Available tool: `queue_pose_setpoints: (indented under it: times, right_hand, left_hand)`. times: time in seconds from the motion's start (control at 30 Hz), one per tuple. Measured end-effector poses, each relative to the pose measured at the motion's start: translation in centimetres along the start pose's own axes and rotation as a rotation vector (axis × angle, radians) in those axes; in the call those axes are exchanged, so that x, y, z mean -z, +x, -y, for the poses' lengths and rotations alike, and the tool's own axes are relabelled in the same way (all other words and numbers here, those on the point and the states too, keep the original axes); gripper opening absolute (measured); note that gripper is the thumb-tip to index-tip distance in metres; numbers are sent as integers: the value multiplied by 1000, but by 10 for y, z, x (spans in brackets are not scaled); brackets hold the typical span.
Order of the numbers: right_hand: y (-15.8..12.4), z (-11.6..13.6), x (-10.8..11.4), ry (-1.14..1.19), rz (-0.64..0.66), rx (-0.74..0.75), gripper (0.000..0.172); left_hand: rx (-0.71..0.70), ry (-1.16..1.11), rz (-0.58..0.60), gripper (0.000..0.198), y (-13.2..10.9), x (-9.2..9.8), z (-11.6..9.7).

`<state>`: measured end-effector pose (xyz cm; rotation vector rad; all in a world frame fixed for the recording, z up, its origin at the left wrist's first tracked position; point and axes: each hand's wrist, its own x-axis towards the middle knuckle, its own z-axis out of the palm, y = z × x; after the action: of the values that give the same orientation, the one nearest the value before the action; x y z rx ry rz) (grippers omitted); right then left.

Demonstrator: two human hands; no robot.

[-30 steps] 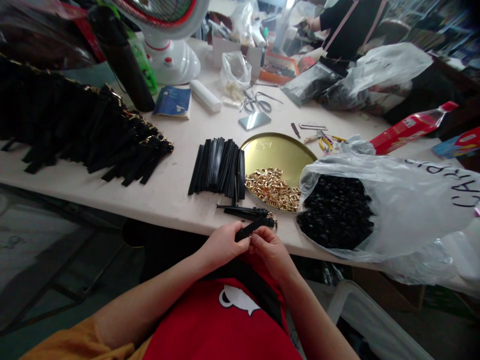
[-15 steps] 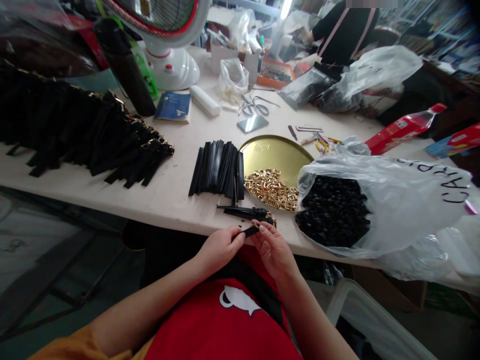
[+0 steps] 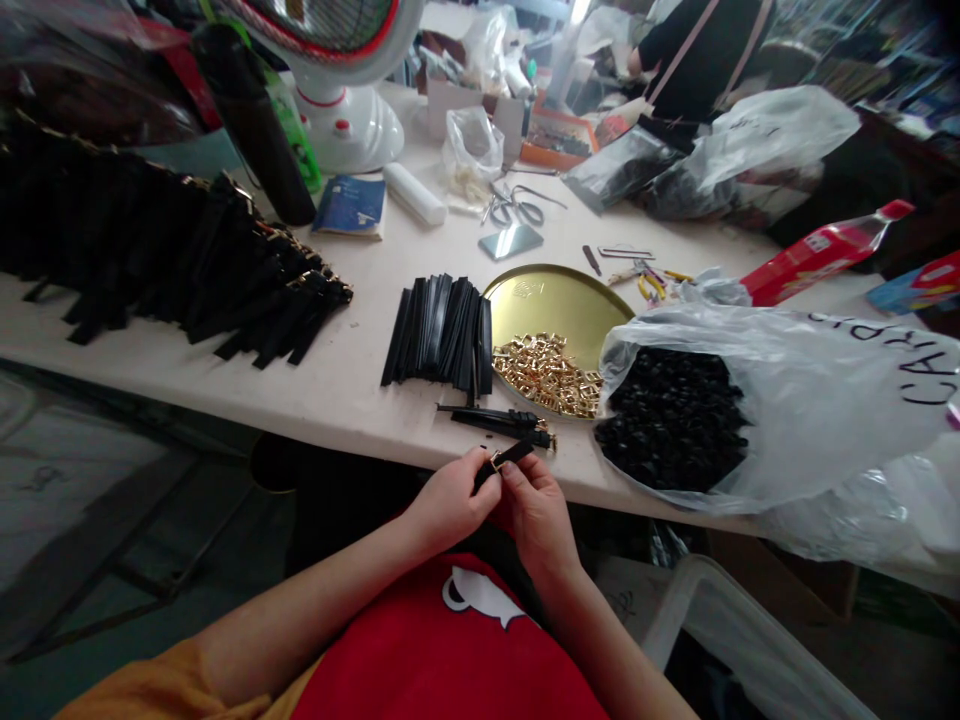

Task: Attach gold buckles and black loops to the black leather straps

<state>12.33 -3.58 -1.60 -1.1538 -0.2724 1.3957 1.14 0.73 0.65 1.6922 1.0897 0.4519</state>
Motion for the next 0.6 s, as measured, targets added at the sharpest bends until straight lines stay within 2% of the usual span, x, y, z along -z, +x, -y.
queue_pose_setpoints:
  times: [0.17, 0.3, 0.47, 0.53, 0.6]
  right_hand:
    - [-4, -1, 8, -164, 64, 8, 23]
    - [2, 5, 14, -286, 29, 55, 20]
    - [8, 8, 15, -242, 69, -33, 21]
    - [7, 8, 14, -349, 53, 51, 19]
    - [5, 10, 14, -555, 19, 233, 15]
  left_hand:
    - [48, -194, 91, 20, 3, 1, 4]
    - [114, -344, 199, 23, 6, 3, 5]
    - [201, -433, 247, 23, 11, 3, 7]
    - [217, -459, 271, 22, 12, 4, 8]
    - [223, -462, 282, 20, 13, 4, 9]
